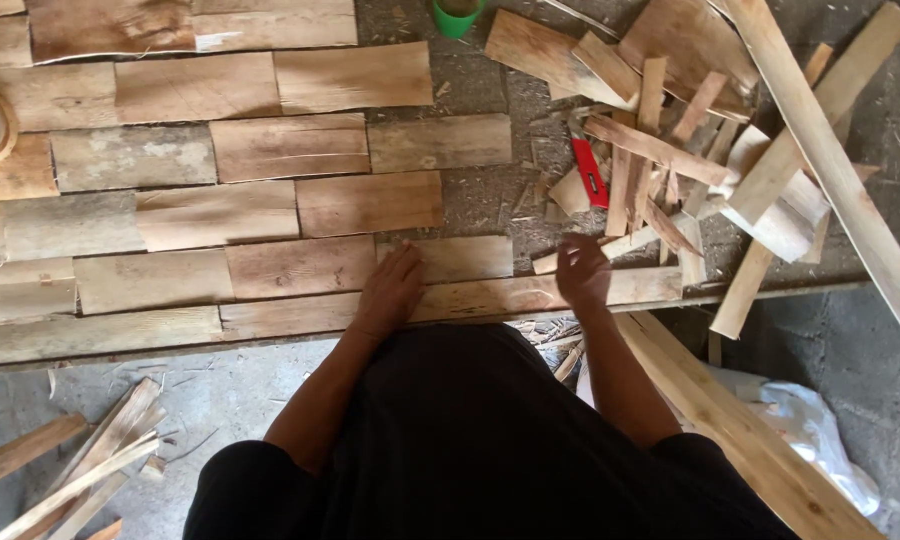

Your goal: Arranging and trimming small wooden planks or bark pieces to create a decorative surface on a workbench.

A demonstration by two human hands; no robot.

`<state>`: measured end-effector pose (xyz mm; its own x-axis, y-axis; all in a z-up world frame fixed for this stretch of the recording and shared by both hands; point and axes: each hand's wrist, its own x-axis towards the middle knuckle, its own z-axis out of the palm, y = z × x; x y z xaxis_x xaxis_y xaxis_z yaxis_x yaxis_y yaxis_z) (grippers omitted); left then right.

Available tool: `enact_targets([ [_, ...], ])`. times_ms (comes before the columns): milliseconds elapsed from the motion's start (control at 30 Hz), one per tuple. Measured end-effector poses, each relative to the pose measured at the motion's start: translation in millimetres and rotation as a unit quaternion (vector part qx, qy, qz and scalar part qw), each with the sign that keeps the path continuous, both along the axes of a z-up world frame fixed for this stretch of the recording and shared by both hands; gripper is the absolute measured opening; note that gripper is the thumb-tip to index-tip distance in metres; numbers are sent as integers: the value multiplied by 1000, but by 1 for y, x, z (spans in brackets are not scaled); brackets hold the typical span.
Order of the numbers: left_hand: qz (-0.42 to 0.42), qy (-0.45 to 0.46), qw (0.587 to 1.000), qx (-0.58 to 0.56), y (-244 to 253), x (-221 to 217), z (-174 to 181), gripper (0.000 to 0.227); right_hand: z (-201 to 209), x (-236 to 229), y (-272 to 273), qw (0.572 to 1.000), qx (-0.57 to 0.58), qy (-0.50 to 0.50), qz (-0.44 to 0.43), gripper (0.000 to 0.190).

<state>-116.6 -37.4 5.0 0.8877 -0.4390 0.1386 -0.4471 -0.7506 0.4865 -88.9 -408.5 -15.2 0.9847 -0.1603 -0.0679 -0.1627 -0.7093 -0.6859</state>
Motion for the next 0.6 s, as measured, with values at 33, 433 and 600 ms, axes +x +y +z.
enact_targets([
  [33,-4,-1,1000,0,-2,0,4,39,-6,1,-13,1000,0,-1,-4,15],
  [433,16,16,999,-38,-23,-16,6,37,4,40,-62,966,-239,32,-93,69],
  [600,34,27,998,-42,-29,-24,14,37,-41,47,-96,950,-288,-38,-114,90],
])
